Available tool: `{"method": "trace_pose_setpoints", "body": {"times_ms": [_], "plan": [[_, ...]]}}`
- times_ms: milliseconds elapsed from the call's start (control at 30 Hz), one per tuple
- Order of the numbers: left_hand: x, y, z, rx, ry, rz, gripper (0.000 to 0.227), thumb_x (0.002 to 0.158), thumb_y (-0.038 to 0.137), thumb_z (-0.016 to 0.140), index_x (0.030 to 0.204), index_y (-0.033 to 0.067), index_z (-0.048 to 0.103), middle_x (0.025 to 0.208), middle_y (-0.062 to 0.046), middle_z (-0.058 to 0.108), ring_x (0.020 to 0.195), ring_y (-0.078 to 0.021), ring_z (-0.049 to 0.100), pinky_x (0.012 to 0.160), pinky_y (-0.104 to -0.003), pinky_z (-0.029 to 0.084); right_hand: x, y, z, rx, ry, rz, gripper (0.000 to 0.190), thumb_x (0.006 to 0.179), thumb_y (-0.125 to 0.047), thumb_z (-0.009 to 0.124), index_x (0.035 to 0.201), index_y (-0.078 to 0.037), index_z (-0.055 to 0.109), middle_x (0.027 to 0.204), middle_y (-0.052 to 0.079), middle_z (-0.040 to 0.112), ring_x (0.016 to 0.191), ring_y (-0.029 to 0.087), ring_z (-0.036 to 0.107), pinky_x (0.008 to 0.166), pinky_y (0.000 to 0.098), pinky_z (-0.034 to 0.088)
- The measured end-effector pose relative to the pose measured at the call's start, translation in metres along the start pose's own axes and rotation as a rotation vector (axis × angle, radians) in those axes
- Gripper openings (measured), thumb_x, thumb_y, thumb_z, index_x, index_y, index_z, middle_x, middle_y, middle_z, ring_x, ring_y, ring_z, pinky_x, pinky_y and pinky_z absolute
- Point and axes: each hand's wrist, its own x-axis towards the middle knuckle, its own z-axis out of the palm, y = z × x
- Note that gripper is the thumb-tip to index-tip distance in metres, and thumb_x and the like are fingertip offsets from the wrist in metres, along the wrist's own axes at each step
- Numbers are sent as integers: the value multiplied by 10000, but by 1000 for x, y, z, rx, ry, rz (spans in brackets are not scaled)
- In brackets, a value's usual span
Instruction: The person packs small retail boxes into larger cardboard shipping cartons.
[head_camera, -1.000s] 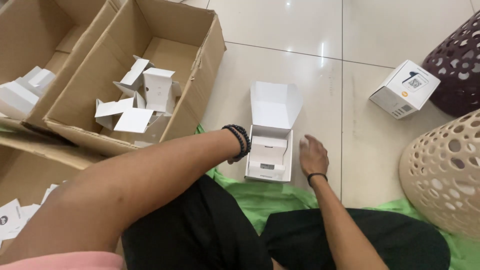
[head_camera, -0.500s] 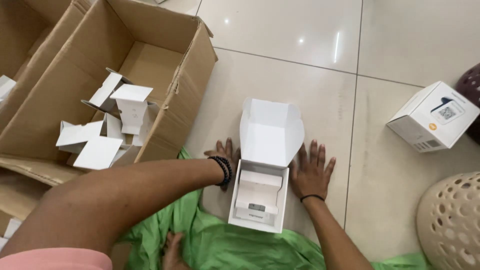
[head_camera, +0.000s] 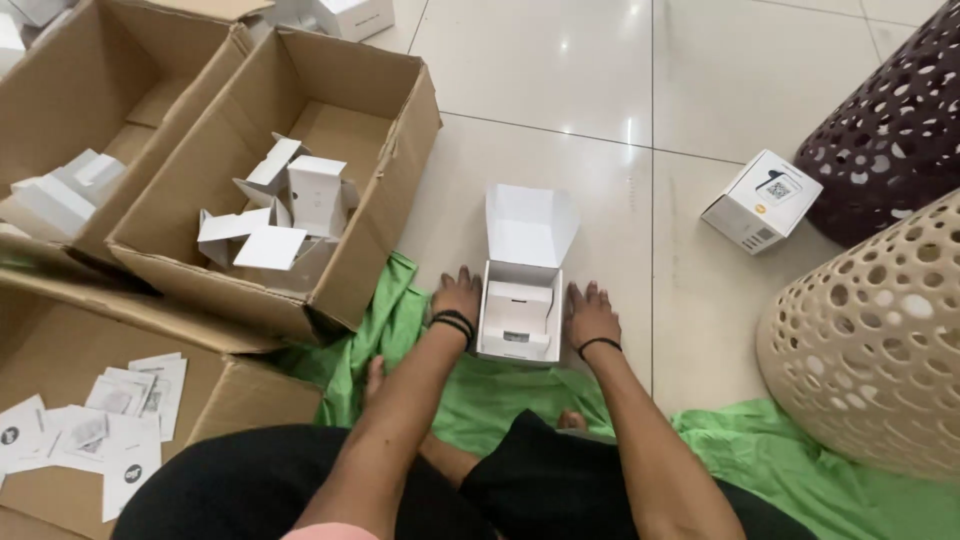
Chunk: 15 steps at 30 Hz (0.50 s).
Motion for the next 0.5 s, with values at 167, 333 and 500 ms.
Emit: {"method": "trace_pose_setpoints", "body": {"times_ms": [167, 333, 500], "plan": [[-60, 9, 5, 67, 178, 84, 555, 987, 210, 462, 1536, 175, 390, 1631, -105, 264, 1416, -423, 369, 902, -591, 533, -32, 2, 25, 82, 45, 5, 540, 1036, -251, 422, 1572, -286, 362, 1675, 129, 254, 1510, 377, 300, 1150, 510, 398], [-110, 1, -39, -151, 43, 110, 404, 928, 207, 552, 1316, 152, 650, 1552, -66, 525, 1376, -330, 536, 1020, -475, 543, -73, 4, 33, 281, 81, -37, 509, 966, -219, 502, 1475, -220, 531, 1532, 164, 490, 1385, 388, 504, 1162, 432, 426], [-124, 12, -32, -958, 217, -198, 376, 1063, 374, 470, 1327, 157, 626, 1242, -177, 690, 1154, -407, 637, 1005, -498, 496, -139, -31, -18, 1168, 218, 41, 403, 991, -276, 543, 1379, -176, 587, 1386, 125, 664, 1228, 265, 640, 1023, 383, 490]]}}
